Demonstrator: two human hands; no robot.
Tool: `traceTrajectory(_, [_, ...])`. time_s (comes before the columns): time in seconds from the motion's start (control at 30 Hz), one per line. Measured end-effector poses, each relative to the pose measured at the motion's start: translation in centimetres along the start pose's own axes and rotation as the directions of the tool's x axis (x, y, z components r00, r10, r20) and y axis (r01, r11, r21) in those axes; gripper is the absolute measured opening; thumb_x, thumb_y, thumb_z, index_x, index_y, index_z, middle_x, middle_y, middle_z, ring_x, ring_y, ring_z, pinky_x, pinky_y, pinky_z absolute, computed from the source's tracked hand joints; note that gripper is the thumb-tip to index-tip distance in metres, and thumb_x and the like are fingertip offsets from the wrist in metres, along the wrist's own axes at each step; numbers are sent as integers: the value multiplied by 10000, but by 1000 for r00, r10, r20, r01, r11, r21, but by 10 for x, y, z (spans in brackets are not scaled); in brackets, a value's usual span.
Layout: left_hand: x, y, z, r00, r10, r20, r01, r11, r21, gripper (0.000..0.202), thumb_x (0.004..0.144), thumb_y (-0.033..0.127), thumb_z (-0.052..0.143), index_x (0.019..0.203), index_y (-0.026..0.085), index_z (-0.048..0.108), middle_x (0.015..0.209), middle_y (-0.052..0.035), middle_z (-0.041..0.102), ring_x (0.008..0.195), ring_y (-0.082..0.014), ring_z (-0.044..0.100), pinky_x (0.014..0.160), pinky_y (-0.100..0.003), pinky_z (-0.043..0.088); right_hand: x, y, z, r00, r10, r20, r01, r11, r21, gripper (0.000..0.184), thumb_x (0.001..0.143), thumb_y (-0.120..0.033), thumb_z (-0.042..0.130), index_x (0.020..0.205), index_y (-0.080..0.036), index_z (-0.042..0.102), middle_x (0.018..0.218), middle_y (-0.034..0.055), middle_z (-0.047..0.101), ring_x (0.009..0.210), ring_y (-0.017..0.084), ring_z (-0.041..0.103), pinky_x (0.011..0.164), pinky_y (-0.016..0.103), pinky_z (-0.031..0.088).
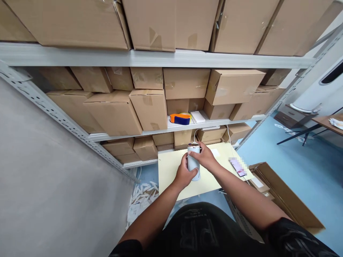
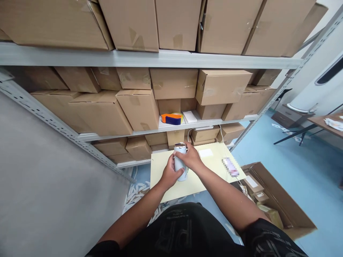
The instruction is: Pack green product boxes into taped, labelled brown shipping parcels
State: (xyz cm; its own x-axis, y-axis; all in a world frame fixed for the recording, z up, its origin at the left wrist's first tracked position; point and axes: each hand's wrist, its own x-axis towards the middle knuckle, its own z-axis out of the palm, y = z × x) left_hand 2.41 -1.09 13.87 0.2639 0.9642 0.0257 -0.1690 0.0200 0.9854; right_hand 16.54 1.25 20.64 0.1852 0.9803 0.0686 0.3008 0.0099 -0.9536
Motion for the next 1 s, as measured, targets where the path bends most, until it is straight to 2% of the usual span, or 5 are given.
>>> traceTrajectory(0.13, [-1,-5,-1,998,34,57,-34,999,-8,888,710,301,835,1494,277,419,1423,-114,611,1260,-291,616,1053,-421,494,-2,7,-4,998,37,50,-42,994,100,483,696,-464,836,1089,-222,697,1011,48,759,927,240,687,816,364,541])
traceTrajectory(0.23, [9,-13,-11,991,67,116,-70,997,29,631,817,430,763,1387,251,561,1402,-116,623,1263,-298,606,1059,-423,476,-1,16,-18,998,56,16,-57,990,127,486,703,-477,823,1080,-200,693,1022,60,754,926,241,686,805,354,539])
traceTrajectory(0.43, [48,-50,-31,969,-101,-224,210,812,545,392,742,516,789,966,210,688,1155,-126,684,1044,-303,663,918,-396,483,21,44,-69,975,8,-222,4,998,55,581,696,-514,829,1143,-191,649,1080,90,733,954,259,671,835,374,523])
traceTrajectory(0.63, [75,-87,-20,922,-262,-284,382,737,557,340,742,509,785,778,233,590,814,-47,687,889,-261,674,748,-303,456,41,72,-102,946,117,-302,-87,990,114,589,645,-513,857,1066,-193,596,975,59,702,863,226,633,768,342,499])
traceTrajectory(1.0, [81,-122,-18,811,-527,-253,575,800,175,154,857,319,665,802,183,619,668,-15,664,589,-152,658,548,-245,502,47,113,-47,955,294,-35,-263,899,350,609,622,-550,866,1005,-221,527,925,-9,619,823,181,595,723,308,516])
